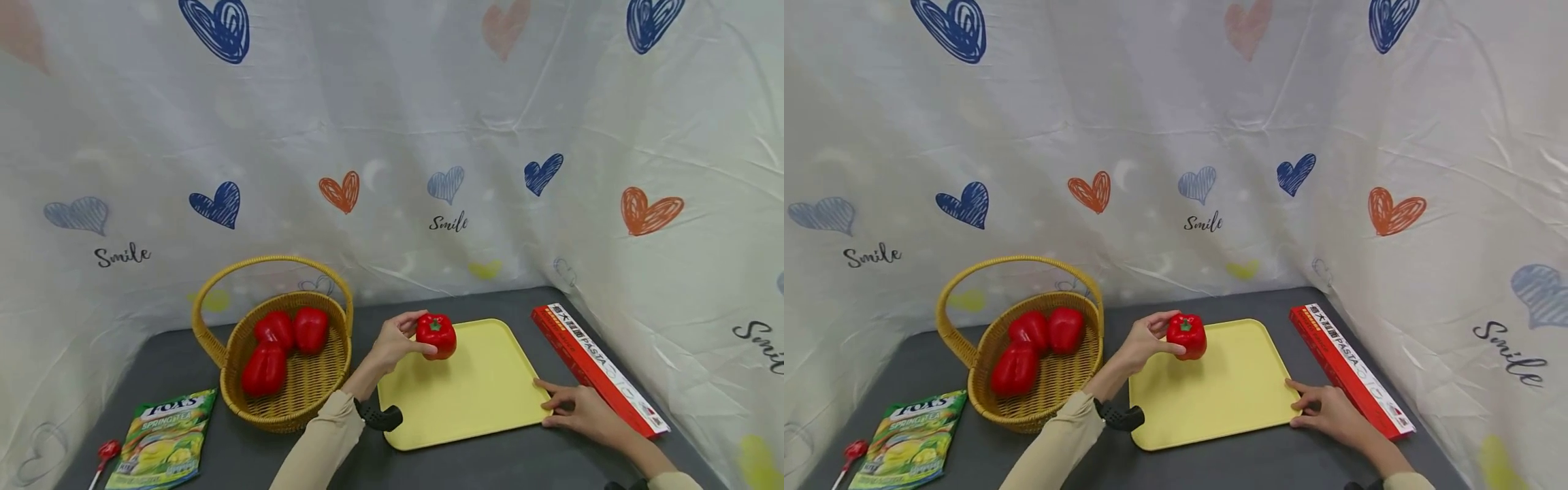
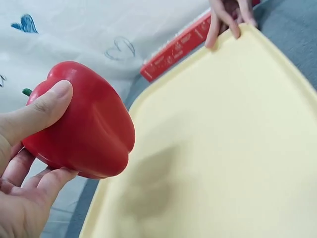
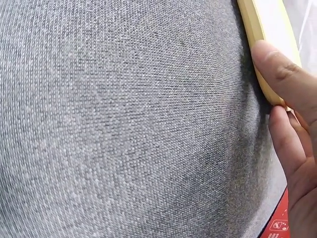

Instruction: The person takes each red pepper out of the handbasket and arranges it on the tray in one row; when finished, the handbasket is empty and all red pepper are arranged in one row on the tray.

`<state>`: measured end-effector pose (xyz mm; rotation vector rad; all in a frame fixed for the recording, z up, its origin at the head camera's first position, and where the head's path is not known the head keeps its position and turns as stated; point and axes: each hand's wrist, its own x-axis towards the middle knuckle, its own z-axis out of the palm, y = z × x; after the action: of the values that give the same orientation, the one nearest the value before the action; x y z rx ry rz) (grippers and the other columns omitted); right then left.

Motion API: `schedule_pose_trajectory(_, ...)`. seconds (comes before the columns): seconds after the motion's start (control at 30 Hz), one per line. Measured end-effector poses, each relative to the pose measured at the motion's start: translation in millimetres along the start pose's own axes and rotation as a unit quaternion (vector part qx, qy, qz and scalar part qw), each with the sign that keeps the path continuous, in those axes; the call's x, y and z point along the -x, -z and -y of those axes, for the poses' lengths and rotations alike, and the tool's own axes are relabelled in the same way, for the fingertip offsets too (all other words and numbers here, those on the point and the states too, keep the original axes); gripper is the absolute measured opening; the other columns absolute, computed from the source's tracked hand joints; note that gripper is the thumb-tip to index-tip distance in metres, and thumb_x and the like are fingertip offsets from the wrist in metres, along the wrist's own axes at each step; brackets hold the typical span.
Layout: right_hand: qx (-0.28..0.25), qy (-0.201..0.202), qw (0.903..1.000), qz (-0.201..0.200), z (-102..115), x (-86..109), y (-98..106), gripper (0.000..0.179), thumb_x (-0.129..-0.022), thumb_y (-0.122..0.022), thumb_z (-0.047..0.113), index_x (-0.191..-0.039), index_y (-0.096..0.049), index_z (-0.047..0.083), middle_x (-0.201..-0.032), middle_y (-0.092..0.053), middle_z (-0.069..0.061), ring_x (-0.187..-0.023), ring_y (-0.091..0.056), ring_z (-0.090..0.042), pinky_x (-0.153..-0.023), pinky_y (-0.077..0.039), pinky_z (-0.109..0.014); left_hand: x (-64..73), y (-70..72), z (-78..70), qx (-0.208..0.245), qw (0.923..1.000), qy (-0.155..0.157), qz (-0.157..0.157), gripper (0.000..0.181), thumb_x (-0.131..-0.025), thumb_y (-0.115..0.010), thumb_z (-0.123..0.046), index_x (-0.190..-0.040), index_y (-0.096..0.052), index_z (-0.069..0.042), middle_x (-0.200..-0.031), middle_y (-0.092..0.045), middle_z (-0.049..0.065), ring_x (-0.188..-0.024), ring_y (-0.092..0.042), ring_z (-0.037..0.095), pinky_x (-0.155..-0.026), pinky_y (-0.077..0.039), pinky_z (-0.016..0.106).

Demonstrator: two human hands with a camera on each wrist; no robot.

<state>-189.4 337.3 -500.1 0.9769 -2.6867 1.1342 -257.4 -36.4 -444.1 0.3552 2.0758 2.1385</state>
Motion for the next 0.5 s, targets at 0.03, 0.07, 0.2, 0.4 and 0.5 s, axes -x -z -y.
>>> schedule_pose_trajectory(0.03, -0.001, -0.002, 1.0, 0.0, 0, -0.8, 0, 0.027, -0.072, -0.083, 0.03, -0.089, -0.077, 0.011, -0.117, -0.061, -0.029, -0.103, -0.062, -0.002, -0.063, -0.054, -0.017, -6.4, -2.6, 3.5, 0.003, 1.0, 0.002, -0.005, 0.066, -0.072, -0.078, 0.011, -0.133, -0.055, 0.001, -0.133, -0.056, 0.018, -0.125, -0.05, 0.035, -0.094, -0.048, 0.041)
schedule_pose_trajectory(0.07, -0.001, -0.004, 1.0, 0.0, -1, -1.5, 0, 0.027, -0.072, -0.083, 0.031, -0.09, -0.077, 0.012, -0.117, -0.061, -0.029, -0.103, -0.062, -0.003, -0.063, -0.054, -0.017, -12.7, -5.3, 7.5, 0.004, 1.0, 0.001, -0.009, 0.066, -0.071, -0.078, 0.012, -0.133, -0.055, 0.002, -0.133, -0.056, 0.019, -0.125, -0.051, 0.036, -0.095, -0.048, 0.041)
schedule_pose_trajectory(0.2, -0.008, -0.001, 0.9999, -0.006, -4, -2.3, -1, 0.026, -0.072, -0.083, 0.03, -0.09, -0.076, 0.013, -0.118, -0.061, -0.027, -0.105, -0.062, -0.005, -0.063, -0.055, -0.018, -34.7, -19.5, 20.2, 0.023, 0.9996, 0.005, -0.016, 0.068, -0.07, -0.076, 0.016, -0.133, -0.054, 0.004, -0.134, -0.054, 0.02, -0.126, -0.05, 0.036, -0.095, -0.048, 0.041)
schedule_pose_trajectory(0.4, -0.033, -0.006, 0.9994, -0.009, -7, 1.1, -2, 0.026, -0.072, -0.083, 0.028, -0.091, -0.076, 0.012, -0.119, -0.06, -0.028, -0.112, -0.057, 0.0, -0.066, -0.055, -0.018, -60.0, -50.2, 27.5, 0.029, 0.9994, 0.005, -0.019, 0.069, -0.071, -0.076, 0.015, -0.134, -0.052, 0.003, -0.134, -0.054, 0.02, -0.123, -0.051, 0.036, -0.095, -0.049, 0.038)
schedule_pose_trajectory(0.5, -0.046, -0.002, 0.9989, -0.011, -9, 1.9, -3, 0.026, -0.072, -0.083, 0.027, -0.092, -0.076, 0.011, -0.12, -0.059, -0.029, -0.114, -0.055, 0.001, -0.068, -0.055, -0.018, -72.2, -65.4, 28.1, 0.035, 0.999, 0.004, -0.025, 0.068, -0.072, -0.077, 0.013, -0.134, -0.052, 0.002, -0.133, -0.055, 0.019, -0.121, -0.053, 0.034, -0.095, -0.049, 0.038)
